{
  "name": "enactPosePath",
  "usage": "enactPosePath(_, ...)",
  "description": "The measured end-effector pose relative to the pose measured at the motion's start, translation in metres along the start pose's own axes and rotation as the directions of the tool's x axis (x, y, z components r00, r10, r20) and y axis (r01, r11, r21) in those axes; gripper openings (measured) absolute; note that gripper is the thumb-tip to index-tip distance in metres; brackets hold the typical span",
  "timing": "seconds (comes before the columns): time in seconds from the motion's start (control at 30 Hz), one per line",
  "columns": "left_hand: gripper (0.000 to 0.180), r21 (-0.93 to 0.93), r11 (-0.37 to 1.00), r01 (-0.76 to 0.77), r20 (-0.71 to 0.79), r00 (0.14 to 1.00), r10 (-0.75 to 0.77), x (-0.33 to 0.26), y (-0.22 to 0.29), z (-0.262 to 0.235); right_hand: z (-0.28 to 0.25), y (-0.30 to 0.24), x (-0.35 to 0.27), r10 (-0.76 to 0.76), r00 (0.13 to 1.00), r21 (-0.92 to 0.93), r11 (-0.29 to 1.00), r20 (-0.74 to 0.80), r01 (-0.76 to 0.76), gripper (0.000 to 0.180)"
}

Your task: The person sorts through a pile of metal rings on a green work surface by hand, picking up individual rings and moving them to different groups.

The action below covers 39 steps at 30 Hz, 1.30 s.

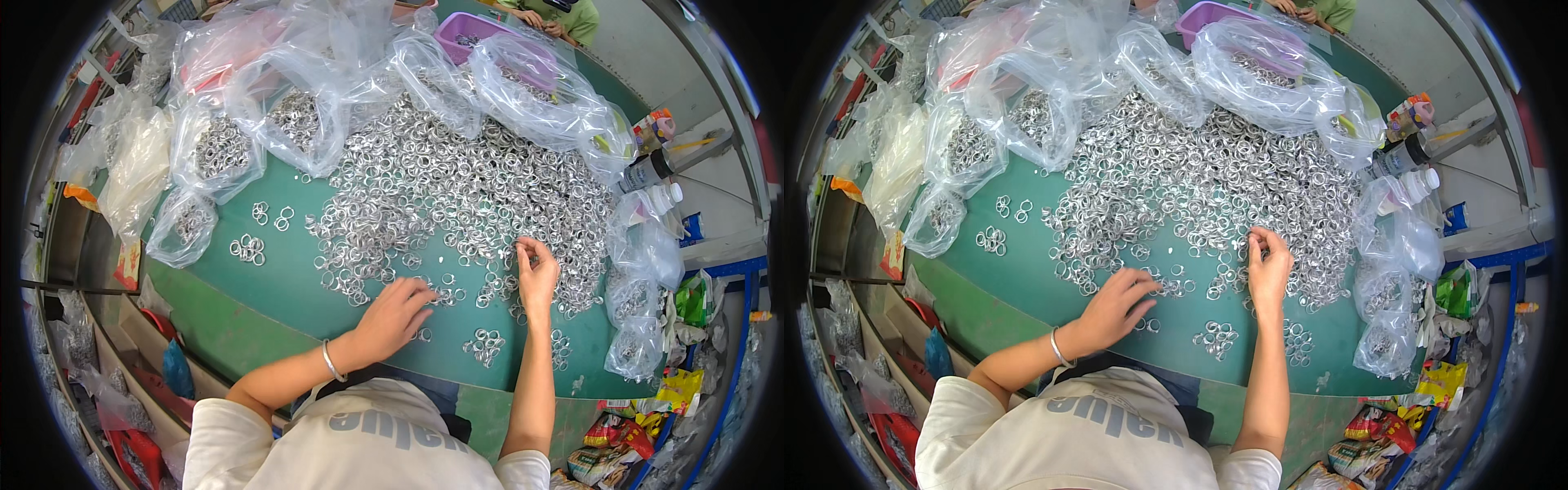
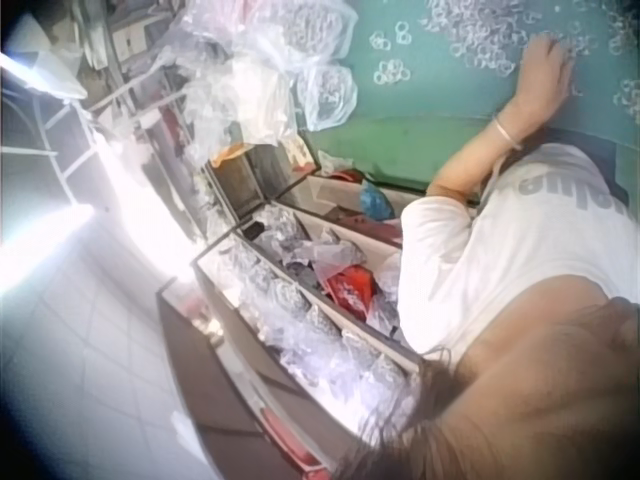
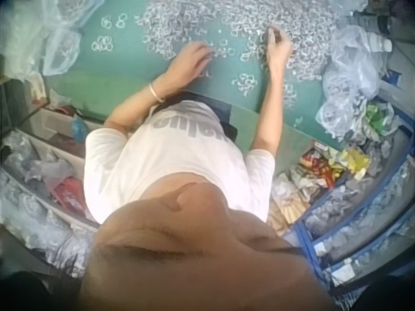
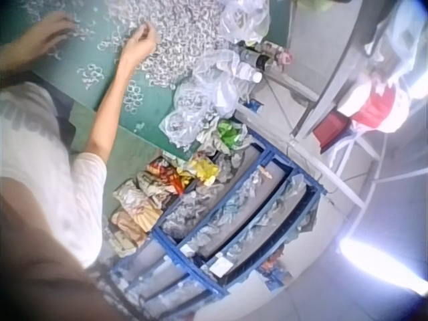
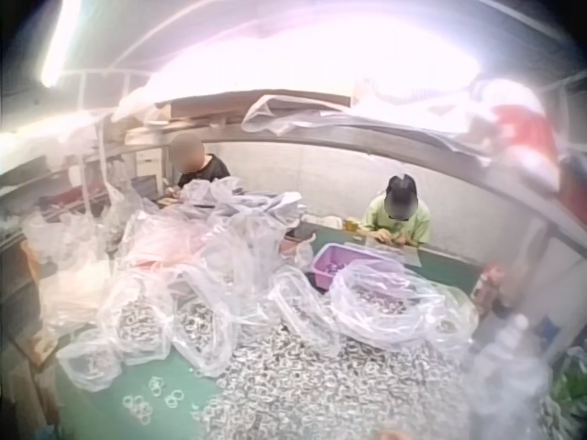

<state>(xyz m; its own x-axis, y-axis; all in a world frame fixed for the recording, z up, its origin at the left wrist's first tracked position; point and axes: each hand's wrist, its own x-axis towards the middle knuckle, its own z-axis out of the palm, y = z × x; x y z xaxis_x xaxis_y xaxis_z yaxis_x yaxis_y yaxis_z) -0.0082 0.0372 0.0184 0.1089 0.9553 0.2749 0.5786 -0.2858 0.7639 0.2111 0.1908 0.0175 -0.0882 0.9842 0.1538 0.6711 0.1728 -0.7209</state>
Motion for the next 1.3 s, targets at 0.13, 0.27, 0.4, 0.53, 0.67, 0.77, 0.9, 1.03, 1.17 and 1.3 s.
enactPosePath(0.13,0.033,0.012,0.999,-0.038,-0.074,0.997,0.039,0.042,-0.011,-0.001,0.006,-0.005,0.009,-0.115,0.993,-0.153,0.982,-0.023,0.110,0.018)
enactPosePath(0.27,0.039,0.101,0.994,-0.038,-0.055,0.998,0.044,0.092,-0.030,0.011,0.016,-0.004,0.017,-0.256,0.965,-0.218,0.946,-0.050,0.240,0.020)
enactPosePath(0.4,0.048,0.278,0.955,-0.103,0.003,0.994,0.107,0.124,-0.044,0.034,0.017,-0.006,0.016,-0.237,0.971,-0.175,0.958,-0.032,0.228,0.017)
enactPosePath(0.53,0.051,0.365,0.914,-0.176,0.136,0.982,0.135,0.121,-0.047,0.043,0.015,-0.006,0.011,-0.289,0.957,-0.306,0.909,0.027,0.283,0.014)
enactPosePath(0.67,0.039,0.380,0.904,-0.196,0.200,0.972,0.127,0.103,-0.039,0.028,0.022,-0.010,0.006,-0.323,0.943,-0.439,0.837,0.082,0.326,0.016)
enactPosePath(0.77,0.035,0.381,0.910,-0.162,0.149,0.982,0.113,0.098,-0.038,0.020,0.022,-0.012,0.004,-0.305,0.949,-0.420,0.852,0.086,0.312,0.015)
enactPosePath(0.9,0.023,0.286,0.943,-0.173,0.021,0.984,0.174,0.121,-0.041,0.031,0.022,-0.006,0.000,-0.282,0.958,-0.220,0.938,-0.046,0.266,0.009)
enactPosePath(1.03,0.016,0.401,0.904,-0.147,0.088,0.989,0.122,0.149,-0.041,0.049,0.020,-0.001,-0.009,0.098,0.994,0.310,0.945,0.042,-0.106,0.009)
enactPosePath(1.17,0.015,0.386,0.910,-0.152,0.082,0.988,0.130,0.152,-0.043,0.058,0.007,-0.014,-0.018,0.195,0.943,0.719,0.610,0.271,-0.333,0.013)
enactPosePath(1.3,0.017,-0.022,0.998,-0.053,0.009,0.999,0.053,0.142,-0.030,0.047,0.001,-0.024,-0.030,0.191,0.940,0.787,0.514,0.283,-0.341,0.014)
